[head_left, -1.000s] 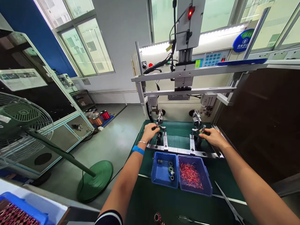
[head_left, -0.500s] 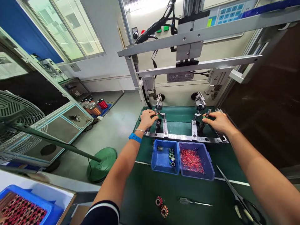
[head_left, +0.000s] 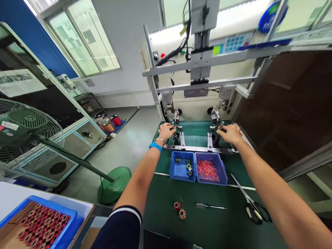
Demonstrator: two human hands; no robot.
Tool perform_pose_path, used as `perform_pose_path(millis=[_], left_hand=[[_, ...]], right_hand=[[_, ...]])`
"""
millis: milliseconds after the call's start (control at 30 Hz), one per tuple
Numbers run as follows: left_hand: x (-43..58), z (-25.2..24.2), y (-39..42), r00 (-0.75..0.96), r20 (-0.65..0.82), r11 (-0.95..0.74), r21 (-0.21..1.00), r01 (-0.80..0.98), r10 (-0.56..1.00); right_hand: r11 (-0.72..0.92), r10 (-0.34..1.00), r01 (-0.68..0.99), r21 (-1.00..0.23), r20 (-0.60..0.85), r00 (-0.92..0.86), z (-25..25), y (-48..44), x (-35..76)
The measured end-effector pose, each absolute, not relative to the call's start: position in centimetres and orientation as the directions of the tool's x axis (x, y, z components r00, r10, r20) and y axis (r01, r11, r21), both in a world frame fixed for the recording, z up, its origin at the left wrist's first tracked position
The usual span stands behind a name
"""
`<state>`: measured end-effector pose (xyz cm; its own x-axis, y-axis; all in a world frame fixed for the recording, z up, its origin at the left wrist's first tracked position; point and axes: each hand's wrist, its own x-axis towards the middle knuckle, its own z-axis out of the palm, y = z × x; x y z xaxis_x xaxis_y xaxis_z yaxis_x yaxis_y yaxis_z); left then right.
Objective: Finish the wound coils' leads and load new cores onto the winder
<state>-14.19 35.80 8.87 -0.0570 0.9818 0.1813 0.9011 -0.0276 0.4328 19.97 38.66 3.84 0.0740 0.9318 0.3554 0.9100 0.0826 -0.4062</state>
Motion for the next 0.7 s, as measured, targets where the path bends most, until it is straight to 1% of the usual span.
perform_pose_path(millis=[67, 133, 167, 233, 267, 333, 433, 500, 600, 700], left_hand=[[-13.4, 9.4, 33.0, -0.067, 0.226, -0.037, 0.427, 0.903, 0.972], [-12.8, 8.7, 29.7, 0.003, 0.232, -0.104, 0.426, 0.899, 0.973], [-12.4, 8.0, 27.9, 0.074, 0.205, -0.157, 0.429, 0.889, 0.976], [-11.4, 6.1, 24.7, 0.24, 0.093, -0.257, 0.445, 0.858, 0.966], [-10.9, 5.1, 23.3, 0.304, 0.041, -0.289, 0.455, 0.842, 0.952], [-9.7, 3.3, 21.4, 0.357, -0.015, -0.309, 0.465, 0.829, 0.934], [-8.5, 2.0, 20.3, 0.346, -0.031, -0.29, 0.48, 0.828, 0.938], [-8.6, 1.9, 20.4, 0.33, -0.012, -0.278, 0.512, 0.813, 0.944], [-10.3, 2.8, 21.2, 0.279, 0.06, -0.26, 0.589, 0.765, 0.958], [-13.0, 4.5, 23.8, 0.173, 0.141, -0.223, 0.648, 0.728, 0.975]], right_hand=[[0.065, 0.917, 0.9, -0.43, 0.382, 0.116, 4.4, 35.4, 18.3], [0.14, 0.906, 0.892, -0.429, 0.418, 0.059, 4.2, 31.4, 16.2], [0.218, 0.907, 0.883, -0.415, 0.42, -0.026, 4.0, 29.3, 15.0], [0.398, 0.889, 0.835, -0.38, 0.386, -0.248, 3.3, 25.4, 12.6], [0.463, 0.871, 0.806, -0.369, 0.358, -0.336, 3.1, 23.9, 11.5], [0.516, 0.853, 0.777, -0.36, 0.298, -0.429, 2.9, 22.2, 9.7], [0.497, 0.868, 0.798, -0.342, 0.207, -0.452, 3.5, 22.3, 8.5], [0.492, 0.87, 0.812, -0.314, 0.138, -0.474, 4.2, 23.0, 8.1], [0.52, 0.847, 0.818, -0.244, 0.025, -0.531, 5.0, 23.6, 7.2], [0.564, 0.811, 0.81, -0.158, -0.08, -0.58, 5.2, 23.7, 5.3]])
